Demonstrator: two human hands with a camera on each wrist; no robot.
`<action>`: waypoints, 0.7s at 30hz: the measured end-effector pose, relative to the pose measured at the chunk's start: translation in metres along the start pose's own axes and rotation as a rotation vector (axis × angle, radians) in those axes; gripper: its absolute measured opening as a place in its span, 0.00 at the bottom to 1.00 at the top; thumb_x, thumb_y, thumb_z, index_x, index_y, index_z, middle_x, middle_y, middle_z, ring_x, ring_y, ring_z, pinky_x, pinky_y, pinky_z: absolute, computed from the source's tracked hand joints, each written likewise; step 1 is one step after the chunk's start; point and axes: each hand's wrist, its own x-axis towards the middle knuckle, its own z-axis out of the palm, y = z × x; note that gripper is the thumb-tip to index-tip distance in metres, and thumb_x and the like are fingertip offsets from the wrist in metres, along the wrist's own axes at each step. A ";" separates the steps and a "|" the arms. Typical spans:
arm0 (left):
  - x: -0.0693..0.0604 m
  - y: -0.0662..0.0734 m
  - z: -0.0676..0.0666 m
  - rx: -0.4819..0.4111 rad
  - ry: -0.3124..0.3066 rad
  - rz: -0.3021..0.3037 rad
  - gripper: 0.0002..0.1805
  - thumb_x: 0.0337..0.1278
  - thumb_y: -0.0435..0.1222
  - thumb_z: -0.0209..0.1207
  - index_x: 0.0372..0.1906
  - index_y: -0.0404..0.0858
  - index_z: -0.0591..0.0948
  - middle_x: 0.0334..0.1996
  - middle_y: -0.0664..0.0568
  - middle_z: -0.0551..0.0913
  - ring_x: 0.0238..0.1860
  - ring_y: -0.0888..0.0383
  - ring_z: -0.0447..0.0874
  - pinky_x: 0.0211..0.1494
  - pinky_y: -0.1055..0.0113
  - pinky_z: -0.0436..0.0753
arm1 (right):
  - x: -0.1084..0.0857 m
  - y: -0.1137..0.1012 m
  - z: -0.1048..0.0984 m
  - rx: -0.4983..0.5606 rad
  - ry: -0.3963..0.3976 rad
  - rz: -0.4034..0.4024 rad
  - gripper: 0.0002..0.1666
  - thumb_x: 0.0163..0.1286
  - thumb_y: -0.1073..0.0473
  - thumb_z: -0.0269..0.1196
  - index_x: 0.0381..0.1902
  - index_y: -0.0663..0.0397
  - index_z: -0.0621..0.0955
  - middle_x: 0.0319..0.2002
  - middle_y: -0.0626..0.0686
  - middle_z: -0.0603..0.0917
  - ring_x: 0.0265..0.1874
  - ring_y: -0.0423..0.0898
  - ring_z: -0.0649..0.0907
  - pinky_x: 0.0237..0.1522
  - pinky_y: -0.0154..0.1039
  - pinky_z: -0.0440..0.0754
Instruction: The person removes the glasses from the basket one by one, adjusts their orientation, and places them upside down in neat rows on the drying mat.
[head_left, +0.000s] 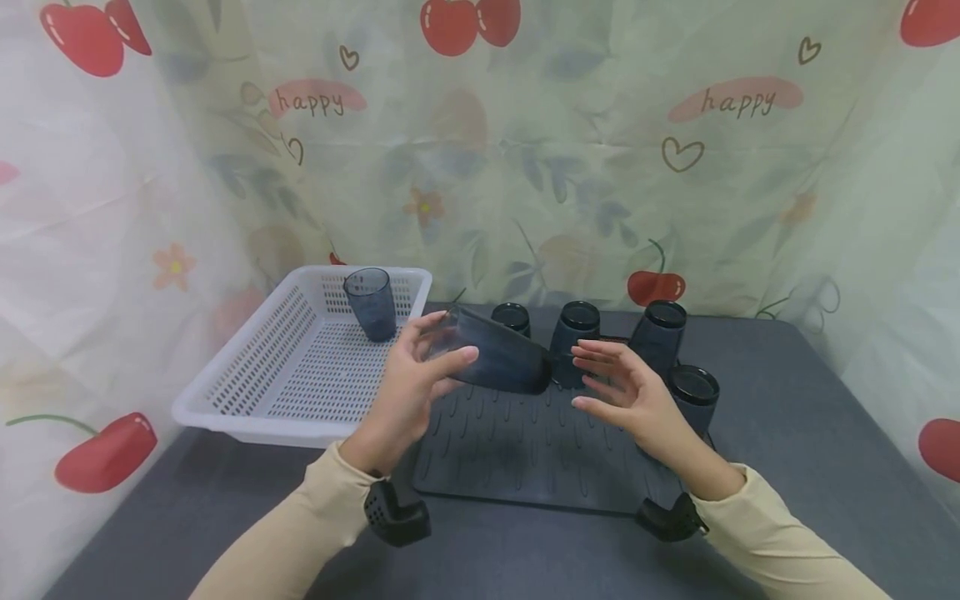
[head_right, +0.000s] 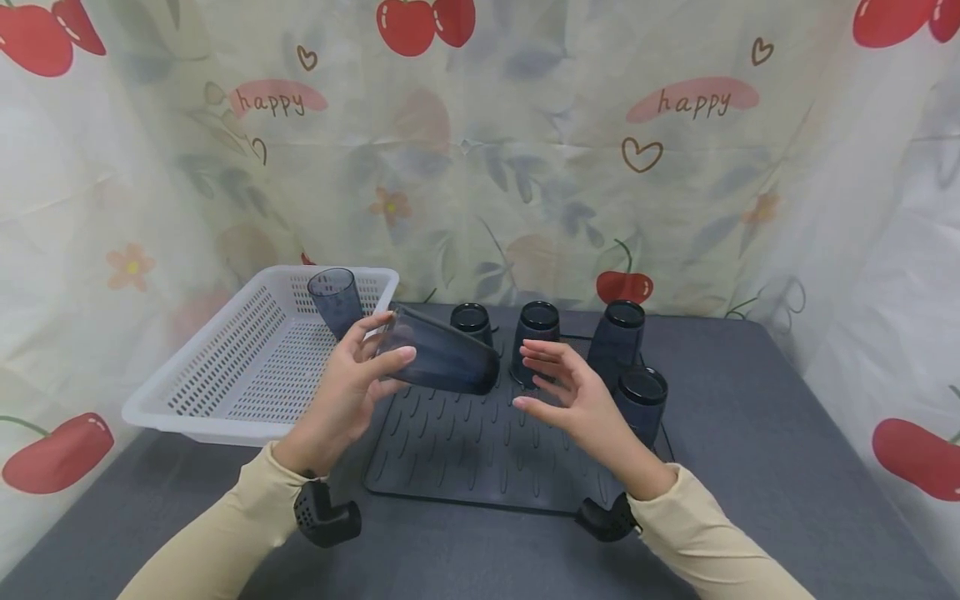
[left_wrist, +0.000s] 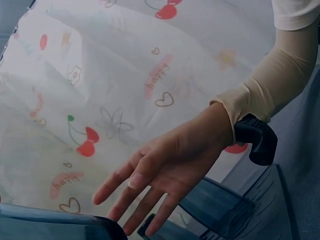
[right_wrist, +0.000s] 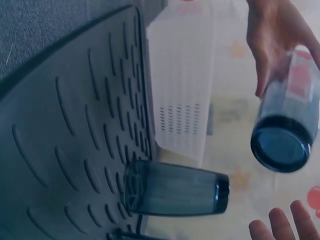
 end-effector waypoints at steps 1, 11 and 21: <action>0.000 -0.001 0.001 0.000 0.000 0.000 0.36 0.55 0.29 0.62 0.69 0.41 0.62 0.63 0.43 0.69 0.56 0.48 0.77 0.49 0.57 0.81 | 0.000 0.001 0.002 -0.001 -0.005 0.005 0.38 0.59 0.73 0.66 0.67 0.65 0.64 0.64 0.56 0.72 0.62 0.40 0.74 0.59 0.31 0.75; -0.002 -0.010 0.009 -0.004 -0.042 -0.008 0.36 0.54 0.28 0.61 0.69 0.39 0.62 0.63 0.40 0.69 0.47 0.55 0.80 0.45 0.60 0.81 | 0.002 0.005 0.015 -0.025 -0.028 0.078 0.40 0.59 0.69 0.68 0.68 0.61 0.64 0.66 0.60 0.69 0.62 0.38 0.74 0.60 0.34 0.75; -0.003 -0.017 0.015 0.004 -0.066 -0.019 0.36 0.54 0.29 0.62 0.68 0.40 0.63 0.63 0.41 0.69 0.51 0.53 0.78 0.43 0.60 0.81 | 0.003 0.004 0.021 -0.069 -0.022 0.131 0.41 0.59 0.65 0.70 0.68 0.53 0.66 0.67 0.53 0.68 0.61 0.36 0.72 0.59 0.32 0.75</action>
